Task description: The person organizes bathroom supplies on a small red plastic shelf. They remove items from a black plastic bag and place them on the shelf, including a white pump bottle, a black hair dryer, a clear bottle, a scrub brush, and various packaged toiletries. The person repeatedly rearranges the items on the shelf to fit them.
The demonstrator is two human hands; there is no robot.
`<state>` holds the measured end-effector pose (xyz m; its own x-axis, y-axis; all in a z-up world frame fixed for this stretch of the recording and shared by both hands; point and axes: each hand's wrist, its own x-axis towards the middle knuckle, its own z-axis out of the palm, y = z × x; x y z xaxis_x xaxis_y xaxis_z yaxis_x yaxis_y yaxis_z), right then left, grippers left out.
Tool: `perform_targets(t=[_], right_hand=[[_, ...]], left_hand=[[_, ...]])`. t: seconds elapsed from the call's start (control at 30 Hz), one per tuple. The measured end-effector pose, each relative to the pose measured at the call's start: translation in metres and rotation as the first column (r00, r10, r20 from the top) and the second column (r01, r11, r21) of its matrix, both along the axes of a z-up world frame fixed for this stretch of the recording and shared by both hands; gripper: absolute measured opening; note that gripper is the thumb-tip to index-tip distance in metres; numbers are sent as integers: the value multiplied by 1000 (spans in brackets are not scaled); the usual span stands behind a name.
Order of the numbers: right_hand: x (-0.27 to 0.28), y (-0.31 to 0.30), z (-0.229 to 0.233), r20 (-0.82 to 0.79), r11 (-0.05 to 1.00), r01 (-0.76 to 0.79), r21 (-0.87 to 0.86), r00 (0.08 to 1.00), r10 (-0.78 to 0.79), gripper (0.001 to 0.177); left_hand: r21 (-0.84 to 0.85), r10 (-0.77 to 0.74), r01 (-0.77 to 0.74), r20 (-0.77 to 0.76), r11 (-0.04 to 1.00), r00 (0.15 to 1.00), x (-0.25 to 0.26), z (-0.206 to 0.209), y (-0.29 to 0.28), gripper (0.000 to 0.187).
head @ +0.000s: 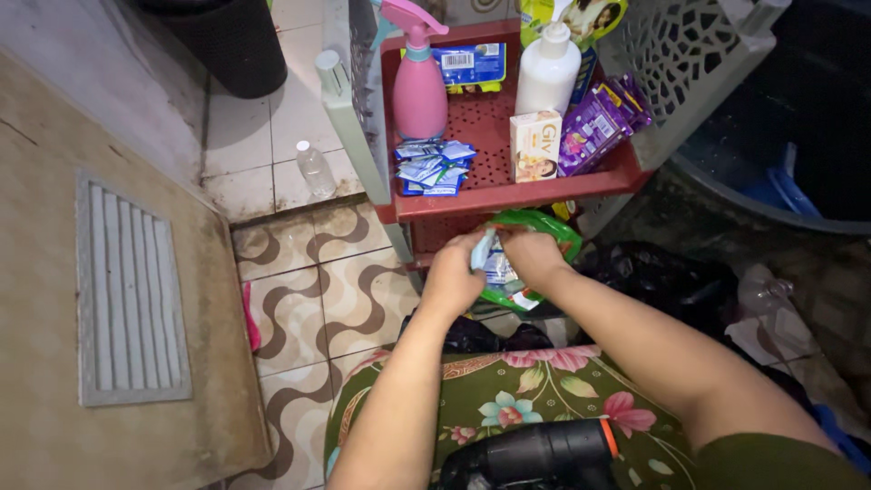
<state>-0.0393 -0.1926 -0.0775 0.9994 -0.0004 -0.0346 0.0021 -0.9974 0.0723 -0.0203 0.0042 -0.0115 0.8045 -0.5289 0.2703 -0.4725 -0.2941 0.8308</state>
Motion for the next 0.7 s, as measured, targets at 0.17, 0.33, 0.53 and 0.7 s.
perform_targets(t=[0.17, 0.33, 0.53, 0.7], right_hand=[[-41, 20, 91, 29, 994, -21, 110, 999, 18, 55], [-62, 16, 164, 107, 748, -27, 663, 993, -59, 42], [4, 16, 190, 420, 674, -291, 679, 907, -32, 47], [63, 33, 190, 316, 745, -173, 645, 947, -54, 45]], left_hand=[[49, 85, -83, -55, 995, 995, 11, -2, 6, 59], [86, 94, -91, -32, 992, 995, 26, -8, 5, 60], [87, 71, -62, -105, 994, 992, 28, -11, 1, 60], [38, 53, -51, -67, 998, 996, 25, -10, 2, 63]])
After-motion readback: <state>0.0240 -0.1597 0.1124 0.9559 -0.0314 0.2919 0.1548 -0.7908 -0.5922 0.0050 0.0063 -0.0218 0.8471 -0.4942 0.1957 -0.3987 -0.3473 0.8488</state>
